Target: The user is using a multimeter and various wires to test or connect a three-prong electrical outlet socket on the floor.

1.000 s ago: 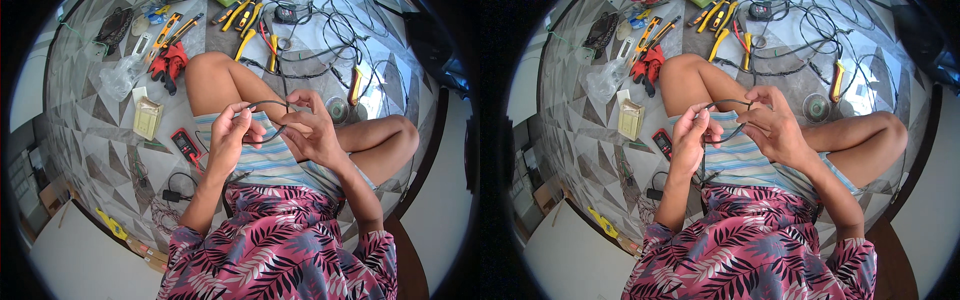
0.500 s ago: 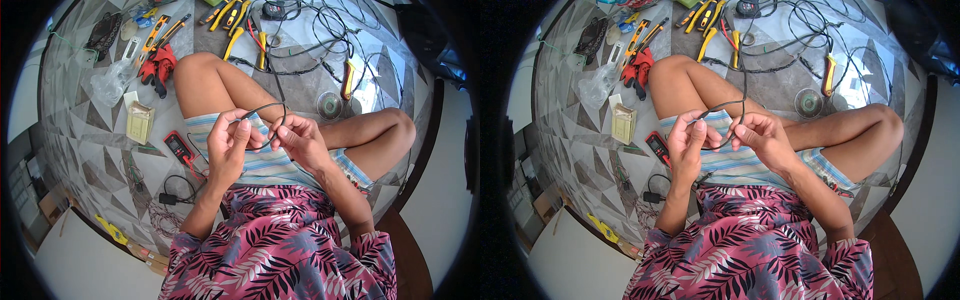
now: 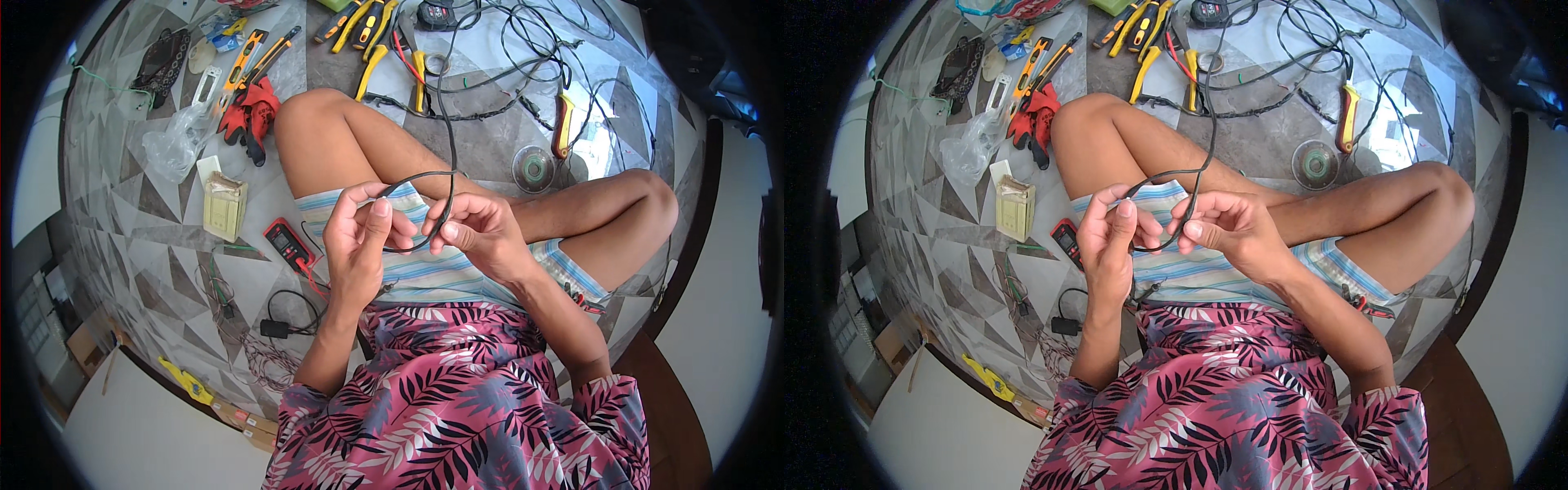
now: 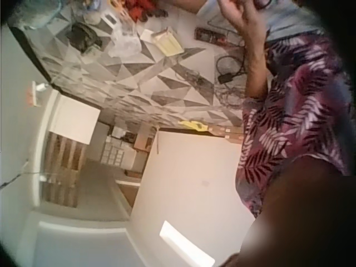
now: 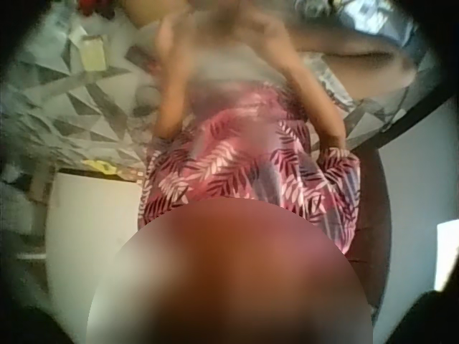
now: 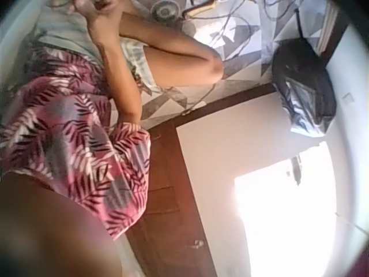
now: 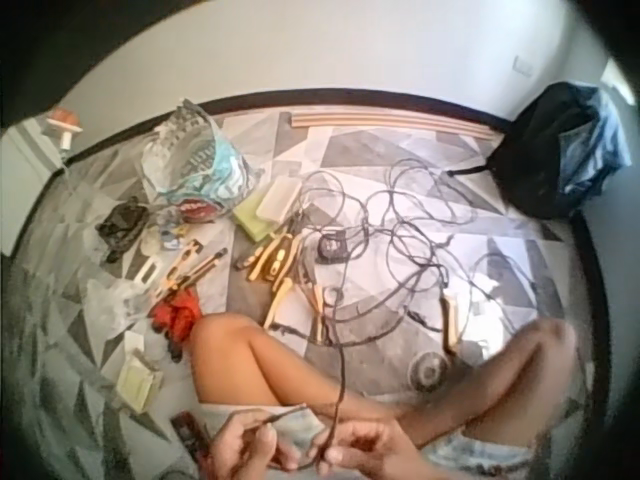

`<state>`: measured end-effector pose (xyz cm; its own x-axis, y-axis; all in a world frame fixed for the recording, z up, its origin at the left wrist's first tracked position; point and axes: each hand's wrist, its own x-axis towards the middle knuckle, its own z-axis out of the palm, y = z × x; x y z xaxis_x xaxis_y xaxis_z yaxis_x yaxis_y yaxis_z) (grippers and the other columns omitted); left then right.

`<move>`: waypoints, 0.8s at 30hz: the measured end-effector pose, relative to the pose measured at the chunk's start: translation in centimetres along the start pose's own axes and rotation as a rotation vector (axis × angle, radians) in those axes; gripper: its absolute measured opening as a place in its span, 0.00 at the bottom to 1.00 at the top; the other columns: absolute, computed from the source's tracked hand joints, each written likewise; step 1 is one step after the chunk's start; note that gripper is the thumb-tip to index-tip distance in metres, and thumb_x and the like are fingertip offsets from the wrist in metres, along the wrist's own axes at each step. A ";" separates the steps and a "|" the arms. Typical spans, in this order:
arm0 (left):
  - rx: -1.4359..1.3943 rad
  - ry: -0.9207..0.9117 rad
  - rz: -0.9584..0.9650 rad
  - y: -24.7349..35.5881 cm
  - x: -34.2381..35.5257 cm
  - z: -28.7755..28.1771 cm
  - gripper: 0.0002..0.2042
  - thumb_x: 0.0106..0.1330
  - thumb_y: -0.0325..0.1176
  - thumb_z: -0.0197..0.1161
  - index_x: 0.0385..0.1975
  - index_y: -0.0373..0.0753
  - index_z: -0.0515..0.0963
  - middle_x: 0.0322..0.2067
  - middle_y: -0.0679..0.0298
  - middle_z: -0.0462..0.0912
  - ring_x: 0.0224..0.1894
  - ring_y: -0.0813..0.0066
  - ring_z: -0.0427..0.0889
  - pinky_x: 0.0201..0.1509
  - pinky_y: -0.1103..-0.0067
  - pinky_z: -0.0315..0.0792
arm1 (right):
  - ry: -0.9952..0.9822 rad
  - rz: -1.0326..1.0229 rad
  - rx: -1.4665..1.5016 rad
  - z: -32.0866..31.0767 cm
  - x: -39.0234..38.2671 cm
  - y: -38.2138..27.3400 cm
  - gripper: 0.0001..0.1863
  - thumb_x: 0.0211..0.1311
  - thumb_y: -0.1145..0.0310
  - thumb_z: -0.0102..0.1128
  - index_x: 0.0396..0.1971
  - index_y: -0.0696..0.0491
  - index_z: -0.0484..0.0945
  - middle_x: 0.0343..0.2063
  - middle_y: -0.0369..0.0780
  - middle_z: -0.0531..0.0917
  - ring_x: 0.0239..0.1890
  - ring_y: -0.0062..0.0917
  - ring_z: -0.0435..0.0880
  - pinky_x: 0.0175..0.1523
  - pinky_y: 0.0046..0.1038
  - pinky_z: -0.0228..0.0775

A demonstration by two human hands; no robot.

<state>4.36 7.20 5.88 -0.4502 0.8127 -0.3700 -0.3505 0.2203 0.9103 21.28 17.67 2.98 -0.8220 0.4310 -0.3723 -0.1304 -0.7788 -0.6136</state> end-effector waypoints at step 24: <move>0.030 -0.075 -0.074 0.1 -2.2 -0.2 0.12 0.76 0.33 0.60 0.51 0.33 0.72 0.27 0.61 0.83 0.27 0.80 0.80 0.31 0.83 0.73 | 0.004 0.100 0.259 -0.5 0.0 -0.1 0.18 0.64 0.75 0.53 0.54 0.58 0.76 0.45 0.40 0.83 0.45 0.22 0.81 0.51 0.27 0.76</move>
<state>5.13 5.34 6.76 -0.3607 0.8318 -0.4220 -0.3549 0.2961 0.8868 21.52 17.94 2.70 -0.8360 0.3471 -0.4251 -0.1862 -0.9080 -0.3752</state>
